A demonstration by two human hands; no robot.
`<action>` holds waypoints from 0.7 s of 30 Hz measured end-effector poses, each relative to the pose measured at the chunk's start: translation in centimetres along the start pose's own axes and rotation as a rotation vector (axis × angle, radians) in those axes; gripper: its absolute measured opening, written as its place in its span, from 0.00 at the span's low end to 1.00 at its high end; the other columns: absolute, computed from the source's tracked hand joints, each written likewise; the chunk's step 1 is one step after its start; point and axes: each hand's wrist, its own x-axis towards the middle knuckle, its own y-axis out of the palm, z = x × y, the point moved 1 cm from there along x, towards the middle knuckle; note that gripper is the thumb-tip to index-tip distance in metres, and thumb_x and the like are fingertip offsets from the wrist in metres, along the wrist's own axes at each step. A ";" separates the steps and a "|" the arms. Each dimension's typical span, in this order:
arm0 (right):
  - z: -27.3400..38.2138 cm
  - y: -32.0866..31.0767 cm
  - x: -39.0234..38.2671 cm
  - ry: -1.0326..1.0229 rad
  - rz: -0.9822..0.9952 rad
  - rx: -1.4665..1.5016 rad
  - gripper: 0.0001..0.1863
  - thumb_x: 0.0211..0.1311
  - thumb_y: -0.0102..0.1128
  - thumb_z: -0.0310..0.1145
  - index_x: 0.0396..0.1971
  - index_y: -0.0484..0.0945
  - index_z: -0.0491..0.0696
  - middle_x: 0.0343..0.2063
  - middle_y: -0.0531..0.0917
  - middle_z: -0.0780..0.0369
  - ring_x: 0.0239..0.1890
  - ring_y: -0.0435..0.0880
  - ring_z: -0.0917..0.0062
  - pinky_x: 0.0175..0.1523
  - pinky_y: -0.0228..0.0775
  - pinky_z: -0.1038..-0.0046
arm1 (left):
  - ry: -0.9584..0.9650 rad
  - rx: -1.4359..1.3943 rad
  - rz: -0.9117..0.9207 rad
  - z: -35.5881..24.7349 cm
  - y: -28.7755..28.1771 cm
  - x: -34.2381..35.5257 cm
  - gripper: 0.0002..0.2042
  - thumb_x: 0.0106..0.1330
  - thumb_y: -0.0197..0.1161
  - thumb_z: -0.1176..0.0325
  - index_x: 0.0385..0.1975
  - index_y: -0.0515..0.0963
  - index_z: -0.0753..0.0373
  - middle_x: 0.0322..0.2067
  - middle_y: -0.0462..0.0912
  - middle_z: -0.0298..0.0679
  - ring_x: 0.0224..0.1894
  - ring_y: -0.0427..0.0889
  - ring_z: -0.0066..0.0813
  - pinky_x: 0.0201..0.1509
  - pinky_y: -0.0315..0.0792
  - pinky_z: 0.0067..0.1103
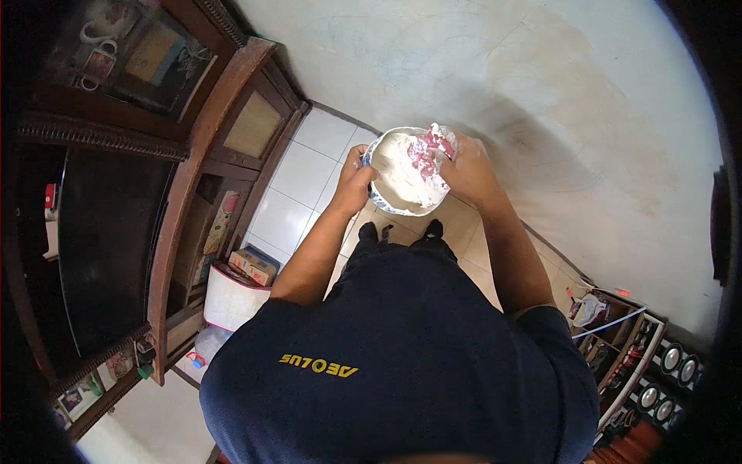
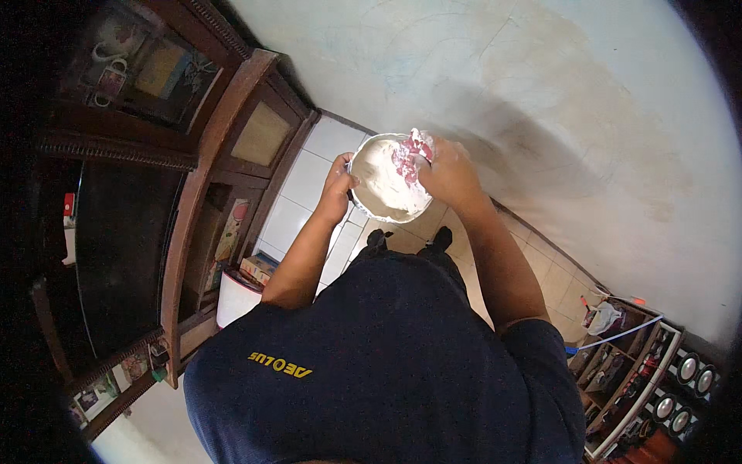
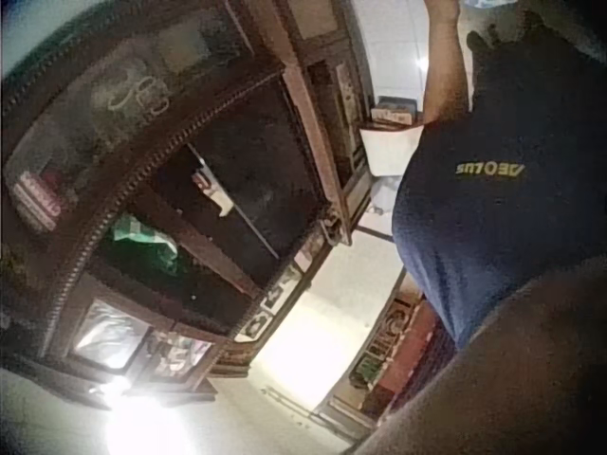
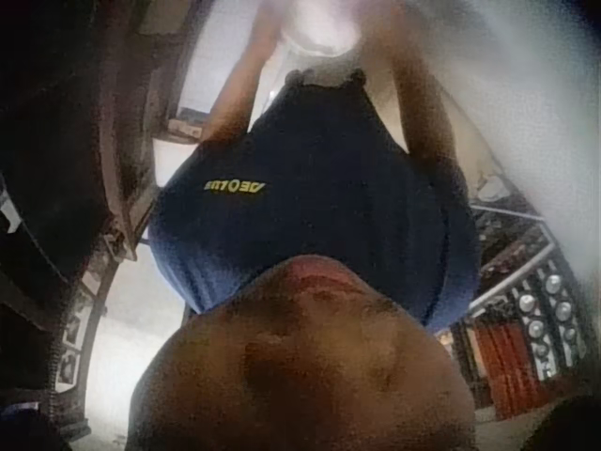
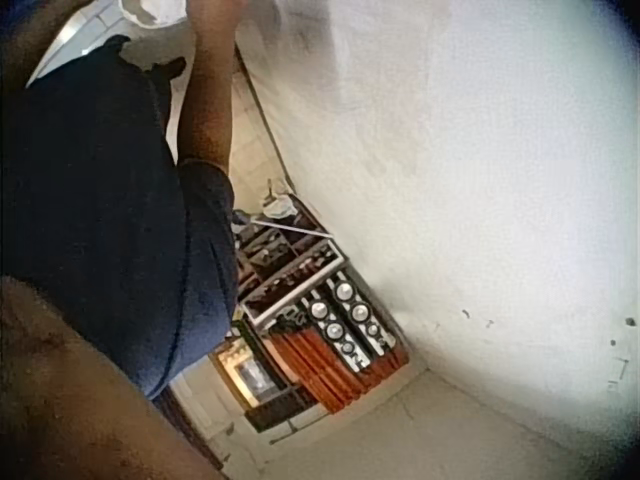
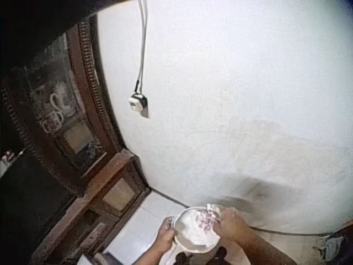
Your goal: The person applies joint compound from a bucket onto a wall using a putty knife.
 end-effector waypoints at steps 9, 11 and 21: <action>1.7 -0.8 -0.2 0.122 0.050 -0.021 0.19 0.52 0.53 0.36 0.43 0.74 0.42 0.33 0.79 0.47 0.42 0.75 0.50 0.50 0.64 0.57 | 0.032 0.018 -0.066 0.6 -0.4 0.4 0.21 0.46 0.47 0.70 0.42 0.64 0.70 0.36 0.70 0.42 0.39 0.69 0.26 0.45 0.65 0.18; 1.2 -0.5 -0.6 0.077 -0.162 -0.054 0.19 0.53 0.52 0.35 0.44 0.73 0.41 0.31 0.79 0.48 0.40 0.75 0.50 0.48 0.65 0.56 | 0.061 0.060 -0.038 -0.1 0.2 0.2 0.21 0.46 0.47 0.70 0.42 0.64 0.70 0.36 0.70 0.42 0.39 0.69 0.26 0.45 0.65 0.18; 3.0 1.2 -1.4 -0.050 -0.052 -0.164 0.21 0.52 0.54 0.34 0.47 0.71 0.42 0.30 0.79 0.48 0.34 0.76 0.51 0.43 0.66 0.56 | 0.074 0.191 -0.022 0.3 0.4 1.2 0.19 0.45 0.48 0.70 0.40 0.65 0.69 0.32 0.72 0.41 0.36 0.71 0.27 0.41 0.67 0.21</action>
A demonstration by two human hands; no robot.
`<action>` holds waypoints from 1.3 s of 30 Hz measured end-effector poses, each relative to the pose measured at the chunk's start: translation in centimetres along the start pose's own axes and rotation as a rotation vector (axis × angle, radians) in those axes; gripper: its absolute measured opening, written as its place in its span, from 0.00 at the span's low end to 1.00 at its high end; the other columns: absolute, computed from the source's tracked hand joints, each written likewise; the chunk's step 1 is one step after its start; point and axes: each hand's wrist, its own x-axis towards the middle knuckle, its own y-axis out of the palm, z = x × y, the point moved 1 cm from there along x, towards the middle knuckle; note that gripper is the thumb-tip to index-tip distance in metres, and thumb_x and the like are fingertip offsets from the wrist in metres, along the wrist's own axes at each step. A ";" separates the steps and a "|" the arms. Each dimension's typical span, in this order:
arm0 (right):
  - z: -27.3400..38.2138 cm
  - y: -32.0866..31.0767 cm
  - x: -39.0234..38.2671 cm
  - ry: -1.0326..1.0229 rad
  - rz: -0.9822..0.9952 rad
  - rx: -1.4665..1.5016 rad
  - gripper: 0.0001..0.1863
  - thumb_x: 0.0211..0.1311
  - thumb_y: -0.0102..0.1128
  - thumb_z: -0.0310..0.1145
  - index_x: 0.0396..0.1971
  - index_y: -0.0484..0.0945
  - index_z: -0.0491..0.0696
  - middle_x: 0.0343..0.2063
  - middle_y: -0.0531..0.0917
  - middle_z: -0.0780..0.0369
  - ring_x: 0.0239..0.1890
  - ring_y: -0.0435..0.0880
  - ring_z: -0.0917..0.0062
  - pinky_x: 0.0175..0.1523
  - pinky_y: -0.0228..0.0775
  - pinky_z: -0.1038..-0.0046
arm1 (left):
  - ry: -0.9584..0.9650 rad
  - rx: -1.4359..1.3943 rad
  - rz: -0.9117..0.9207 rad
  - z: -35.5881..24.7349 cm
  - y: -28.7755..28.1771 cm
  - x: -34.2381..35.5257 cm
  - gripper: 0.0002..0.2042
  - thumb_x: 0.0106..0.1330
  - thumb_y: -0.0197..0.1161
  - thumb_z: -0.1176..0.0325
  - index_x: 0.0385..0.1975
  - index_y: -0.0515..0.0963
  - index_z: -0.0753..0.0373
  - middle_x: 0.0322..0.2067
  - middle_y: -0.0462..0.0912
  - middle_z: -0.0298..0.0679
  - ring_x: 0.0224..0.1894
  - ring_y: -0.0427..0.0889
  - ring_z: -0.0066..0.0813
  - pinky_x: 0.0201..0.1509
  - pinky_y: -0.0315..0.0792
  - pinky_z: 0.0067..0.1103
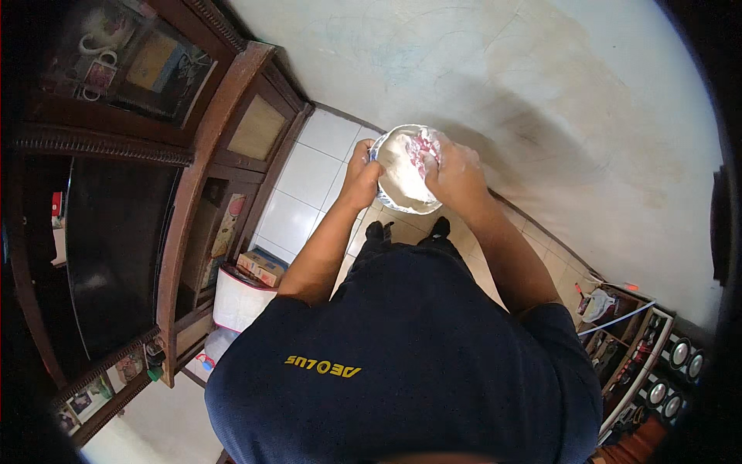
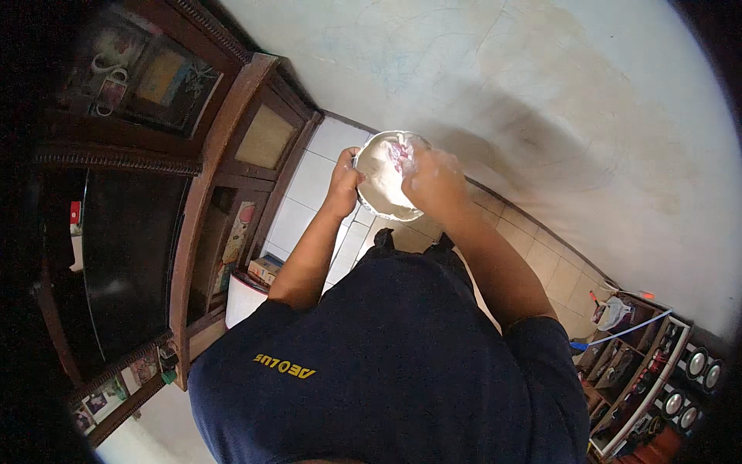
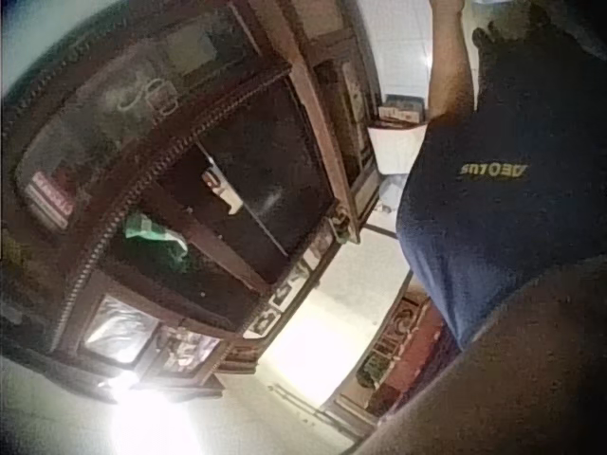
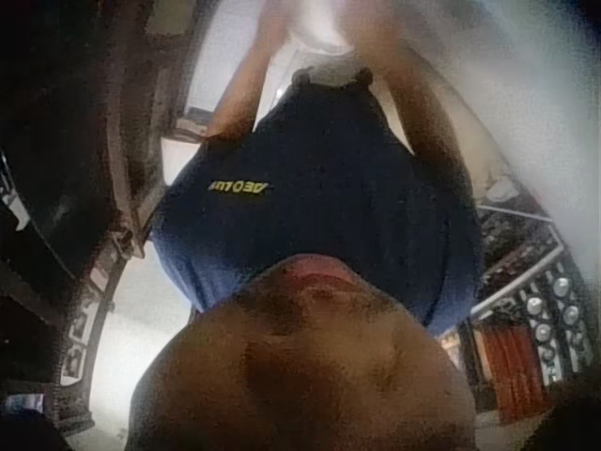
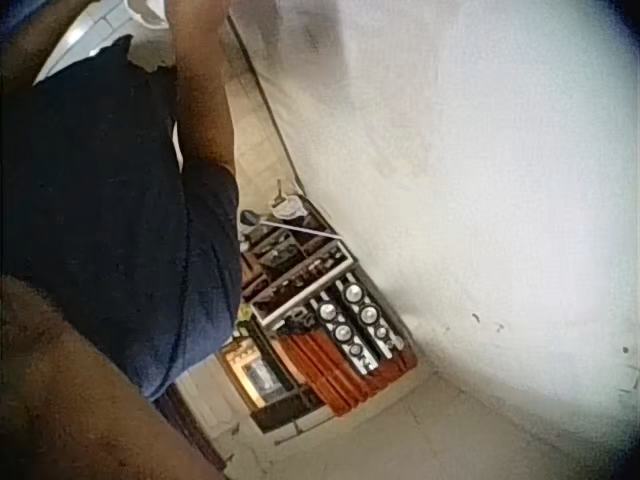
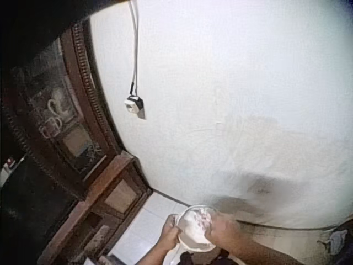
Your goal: The person applies joint compound from a bucket onto a wall using a putty knife.
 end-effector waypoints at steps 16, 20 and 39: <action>0.9 -1.8 -1.2 -0.139 0.096 -0.038 0.20 0.51 0.53 0.34 0.45 0.73 0.44 0.33 0.79 0.51 0.36 0.77 0.54 0.45 0.67 0.58 | 0.017 -0.028 0.155 0.2 -0.6 -0.1 0.20 0.46 0.47 0.70 0.41 0.69 0.70 0.32 0.74 0.40 0.35 0.72 0.27 0.43 0.67 0.20; 1.2 -1.7 -2.4 -0.208 0.204 0.001 0.19 0.51 0.52 0.33 0.45 0.73 0.45 0.33 0.79 0.50 0.36 0.77 0.55 0.45 0.67 0.58 | -0.015 -0.045 0.221 0.7 -0.8 0.3 0.21 0.46 0.48 0.69 0.42 0.69 0.70 0.34 0.75 0.41 0.37 0.73 0.28 0.43 0.67 0.20; -0.5 -3.9 -1.6 -0.050 0.053 0.048 0.19 0.52 0.56 0.36 0.45 0.74 0.46 0.32 0.79 0.50 0.40 0.75 0.54 0.47 0.65 0.57 | 0.036 -0.030 0.220 0.3 0.6 0.1 0.20 0.49 0.48 0.66 0.40 0.72 0.69 0.32 0.76 0.39 0.35 0.74 0.26 0.41 0.67 0.19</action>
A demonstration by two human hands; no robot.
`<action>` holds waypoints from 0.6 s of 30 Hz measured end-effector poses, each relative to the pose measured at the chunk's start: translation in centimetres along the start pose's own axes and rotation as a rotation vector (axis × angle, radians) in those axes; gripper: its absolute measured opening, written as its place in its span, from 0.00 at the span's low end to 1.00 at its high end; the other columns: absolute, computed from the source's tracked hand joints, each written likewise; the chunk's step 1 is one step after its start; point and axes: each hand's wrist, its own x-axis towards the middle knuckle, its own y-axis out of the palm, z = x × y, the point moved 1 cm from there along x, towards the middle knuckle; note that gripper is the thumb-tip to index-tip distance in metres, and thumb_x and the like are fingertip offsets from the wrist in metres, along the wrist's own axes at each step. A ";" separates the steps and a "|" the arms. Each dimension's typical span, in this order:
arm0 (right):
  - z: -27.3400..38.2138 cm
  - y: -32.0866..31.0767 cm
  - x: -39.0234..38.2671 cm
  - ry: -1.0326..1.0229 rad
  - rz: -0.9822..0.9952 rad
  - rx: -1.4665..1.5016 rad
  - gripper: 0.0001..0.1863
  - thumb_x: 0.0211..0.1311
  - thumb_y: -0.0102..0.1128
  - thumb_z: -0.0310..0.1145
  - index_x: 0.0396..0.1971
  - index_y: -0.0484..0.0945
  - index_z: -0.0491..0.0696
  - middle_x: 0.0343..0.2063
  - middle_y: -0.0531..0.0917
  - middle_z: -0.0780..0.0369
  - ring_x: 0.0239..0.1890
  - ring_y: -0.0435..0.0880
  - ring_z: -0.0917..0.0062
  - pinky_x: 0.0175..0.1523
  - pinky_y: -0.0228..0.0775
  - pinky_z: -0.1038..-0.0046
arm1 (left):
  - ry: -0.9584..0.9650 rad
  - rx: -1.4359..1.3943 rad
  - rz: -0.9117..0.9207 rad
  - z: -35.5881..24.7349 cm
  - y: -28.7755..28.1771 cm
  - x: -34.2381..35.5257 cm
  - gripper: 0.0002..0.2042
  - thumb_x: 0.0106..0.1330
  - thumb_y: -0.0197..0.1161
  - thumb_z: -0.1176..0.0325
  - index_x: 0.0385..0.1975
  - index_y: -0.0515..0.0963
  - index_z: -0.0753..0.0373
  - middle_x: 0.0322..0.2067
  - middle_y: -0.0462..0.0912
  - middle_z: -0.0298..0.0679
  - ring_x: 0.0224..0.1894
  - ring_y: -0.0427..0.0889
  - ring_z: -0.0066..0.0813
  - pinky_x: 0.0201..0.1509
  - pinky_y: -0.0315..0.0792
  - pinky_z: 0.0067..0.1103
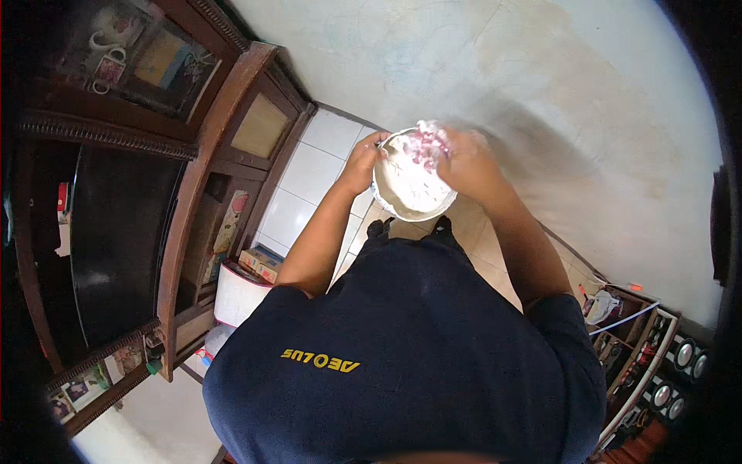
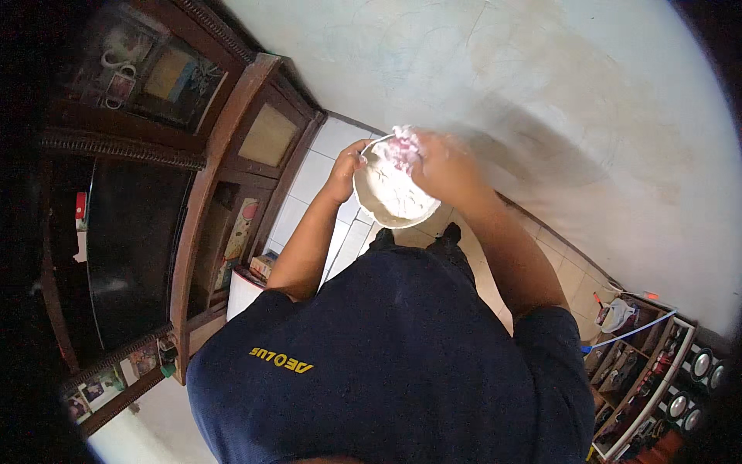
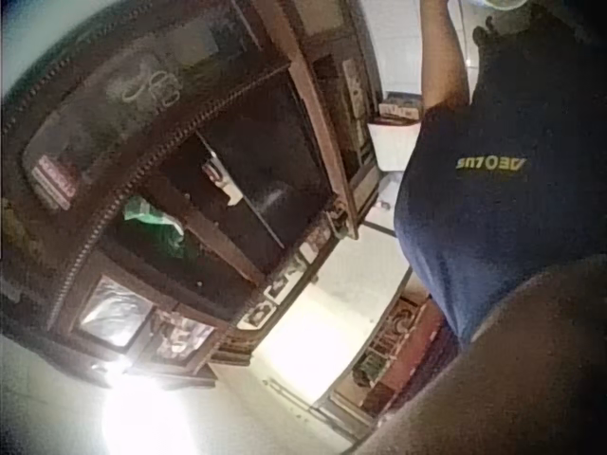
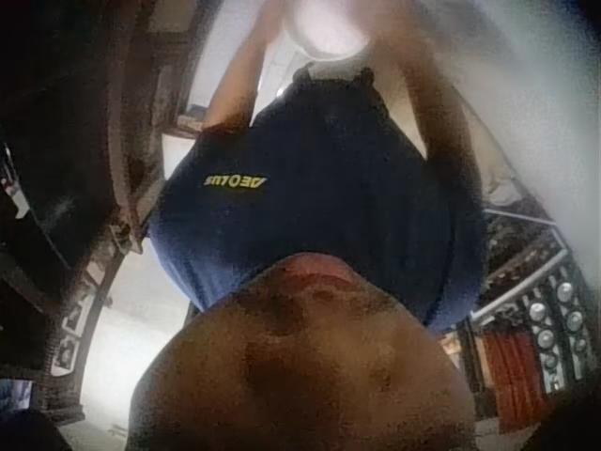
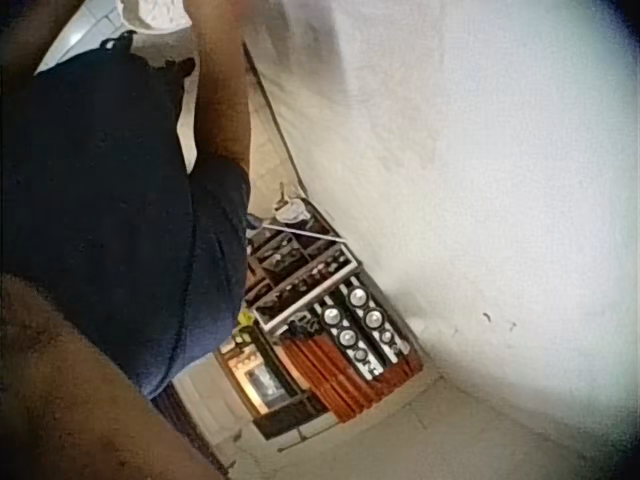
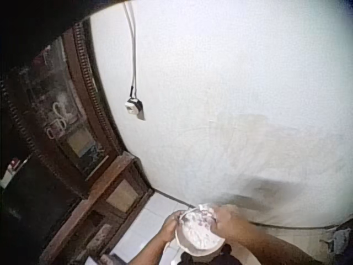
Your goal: The person applies joint compound from a bucket onto a wall using a putty knife.
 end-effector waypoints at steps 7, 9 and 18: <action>0.4 -0.6 0.2 0.006 0.119 0.021 0.20 0.52 0.56 0.37 0.46 0.74 0.45 0.33 0.79 0.48 0.41 0.75 0.54 0.49 0.64 0.57 | -0.045 0.022 0.023 -0.7 -0.1 0.1 0.19 0.50 0.48 0.64 0.39 0.73 0.69 0.31 0.77 0.38 0.34 0.74 0.25 0.41 0.67 0.19; 0.9 -0.8 0.4 0.060 0.165 0.047 0.21 0.52 0.56 0.37 0.46 0.74 0.44 0.34 0.78 0.48 0.41 0.74 0.53 0.50 0.64 0.57 | -0.032 0.033 0.012 -0.6 0.0 0.0 0.18 0.50 0.49 0.65 0.38 0.73 0.69 0.30 0.77 0.38 0.34 0.74 0.25 0.40 0.67 0.19; -0.8 1.7 0.4 0.129 0.104 0.111 0.22 0.49 0.58 0.36 0.46 0.75 0.45 0.39 0.78 0.47 0.43 0.77 0.54 0.50 0.67 0.59 | -0.040 0.020 -0.061 -0.2 0.2 0.0 0.15 0.51 0.51 0.67 0.37 0.73 0.69 0.29 0.76 0.36 0.32 0.73 0.22 0.38 0.67 0.17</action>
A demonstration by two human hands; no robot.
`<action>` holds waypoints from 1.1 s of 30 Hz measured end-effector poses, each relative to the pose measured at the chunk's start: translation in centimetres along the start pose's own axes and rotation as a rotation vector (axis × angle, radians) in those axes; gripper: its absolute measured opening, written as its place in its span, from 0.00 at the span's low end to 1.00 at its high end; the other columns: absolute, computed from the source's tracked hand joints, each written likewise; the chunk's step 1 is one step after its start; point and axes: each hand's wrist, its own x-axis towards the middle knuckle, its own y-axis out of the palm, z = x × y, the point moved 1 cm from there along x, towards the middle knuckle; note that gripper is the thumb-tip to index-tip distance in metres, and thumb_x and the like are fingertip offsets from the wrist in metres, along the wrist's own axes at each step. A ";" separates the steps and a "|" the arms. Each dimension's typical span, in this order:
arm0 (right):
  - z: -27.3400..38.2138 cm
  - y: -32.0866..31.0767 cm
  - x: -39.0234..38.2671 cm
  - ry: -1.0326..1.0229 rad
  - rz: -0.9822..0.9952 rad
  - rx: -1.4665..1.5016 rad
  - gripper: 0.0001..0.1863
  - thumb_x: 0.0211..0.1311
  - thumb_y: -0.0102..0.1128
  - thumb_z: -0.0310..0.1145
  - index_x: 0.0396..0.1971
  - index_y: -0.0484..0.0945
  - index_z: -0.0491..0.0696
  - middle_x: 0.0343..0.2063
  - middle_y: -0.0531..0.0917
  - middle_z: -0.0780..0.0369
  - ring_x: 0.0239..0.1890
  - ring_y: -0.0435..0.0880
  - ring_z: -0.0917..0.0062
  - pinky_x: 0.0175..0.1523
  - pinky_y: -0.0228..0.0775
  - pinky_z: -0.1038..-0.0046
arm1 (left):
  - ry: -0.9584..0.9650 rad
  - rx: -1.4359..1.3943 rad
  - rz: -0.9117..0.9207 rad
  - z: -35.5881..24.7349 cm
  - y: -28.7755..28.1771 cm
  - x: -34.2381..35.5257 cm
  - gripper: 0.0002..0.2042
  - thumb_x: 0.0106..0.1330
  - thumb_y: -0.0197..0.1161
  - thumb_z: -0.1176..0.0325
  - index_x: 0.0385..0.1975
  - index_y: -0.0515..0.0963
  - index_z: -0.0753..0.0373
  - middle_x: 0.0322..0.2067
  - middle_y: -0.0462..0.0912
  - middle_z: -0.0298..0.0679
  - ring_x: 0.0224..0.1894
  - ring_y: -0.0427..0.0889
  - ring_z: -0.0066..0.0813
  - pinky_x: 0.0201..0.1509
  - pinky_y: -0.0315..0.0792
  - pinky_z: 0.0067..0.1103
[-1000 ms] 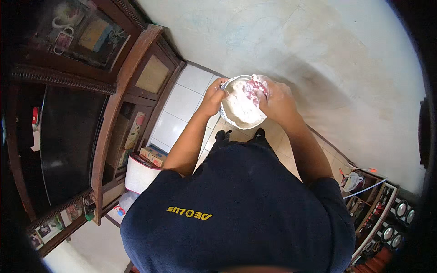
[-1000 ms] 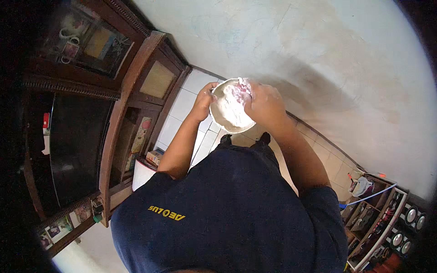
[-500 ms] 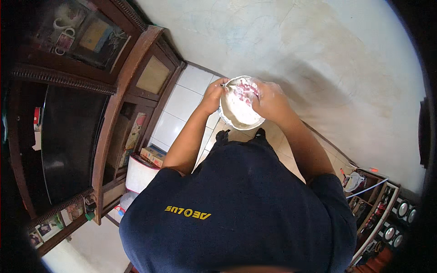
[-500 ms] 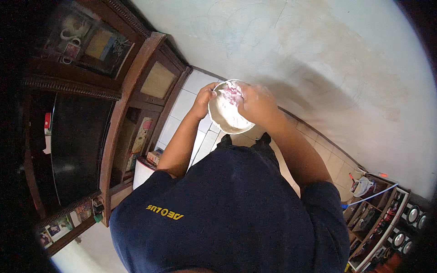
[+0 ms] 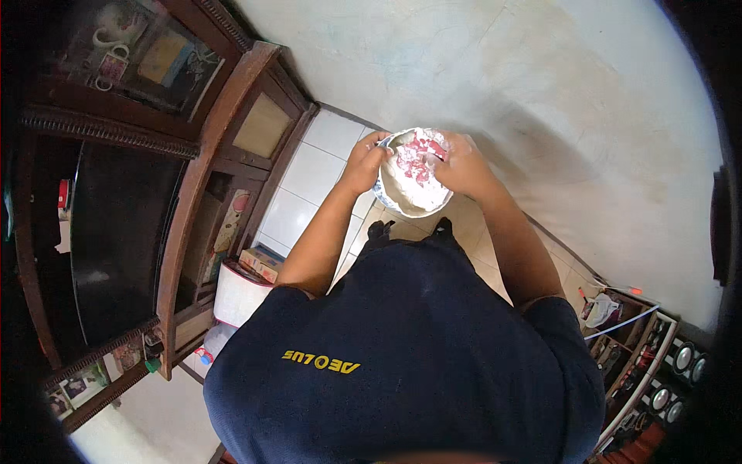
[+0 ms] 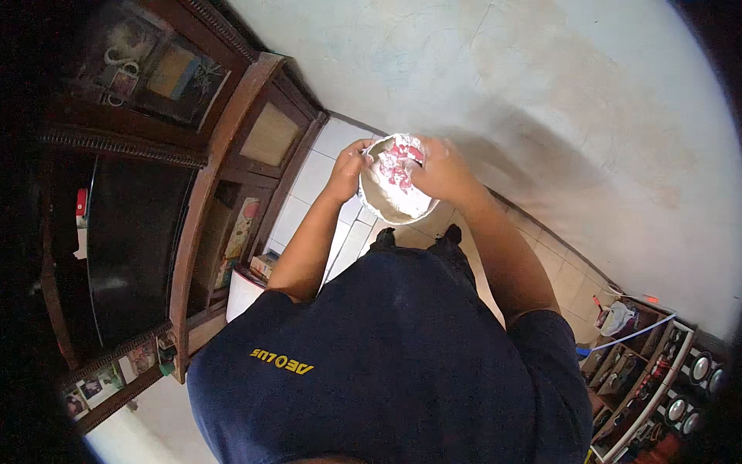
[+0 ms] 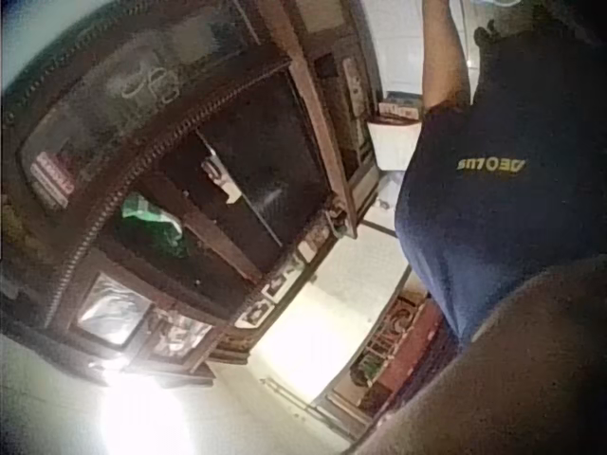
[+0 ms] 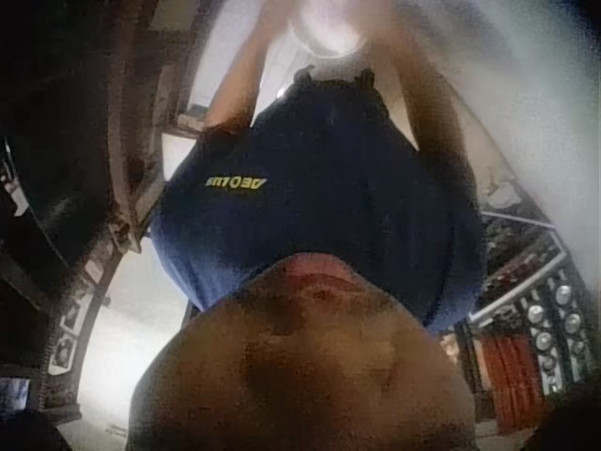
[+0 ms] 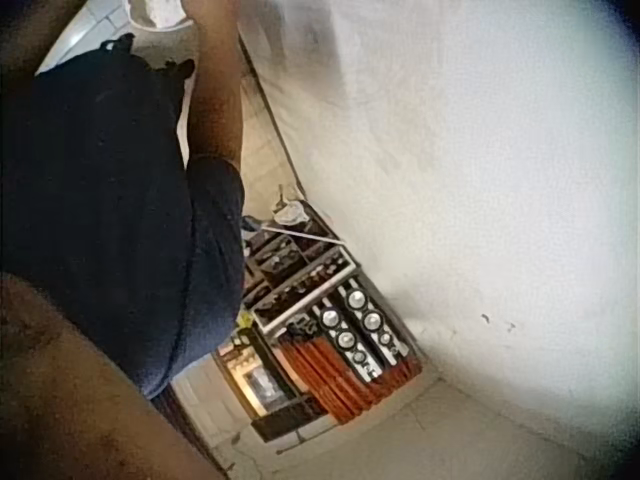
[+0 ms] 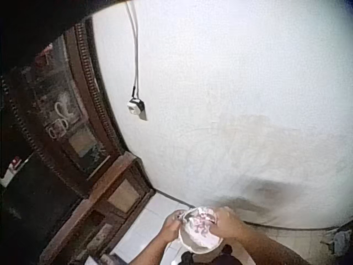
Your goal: The person applies joint compound from a bucket onto a wall using a putty knife.
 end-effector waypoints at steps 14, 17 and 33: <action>-12.1 6.1 4.1 0.265 0.124 0.636 0.20 0.49 0.63 0.35 0.41 0.75 0.39 0.34 0.81 0.53 0.35 0.80 0.71 0.40 0.70 0.73 | -0.045 0.057 -0.086 -0.4 -0.2 -0.5 0.17 0.52 0.51 0.64 0.38 0.73 0.70 0.31 0.76 0.38 0.34 0.73 0.24 0.41 0.67 0.19; -10.7 4.9 4.1 0.276 0.116 0.521 0.18 0.51 0.61 0.34 0.40 0.76 0.39 0.33 0.81 0.55 0.34 0.79 0.73 0.38 0.70 0.73 | -0.042 0.012 -0.109 0.9 -1.3 -0.2 0.19 0.52 0.51 0.64 0.40 0.72 0.71 0.33 0.77 0.41 0.36 0.74 0.26 0.43 0.67 0.20; -7.1 -0.4 -3.9 0.245 0.258 1.988 0.27 0.68 0.33 0.54 0.58 0.60 0.52 0.51 0.75 0.61 0.48 0.78 0.69 0.44 0.73 0.61 | -0.074 -0.136 -0.174 2.2 0.3 4.1 0.18 0.53 0.48 0.66 0.42 0.70 0.70 0.34 0.75 0.41 0.38 0.72 0.26 0.45 0.65 0.19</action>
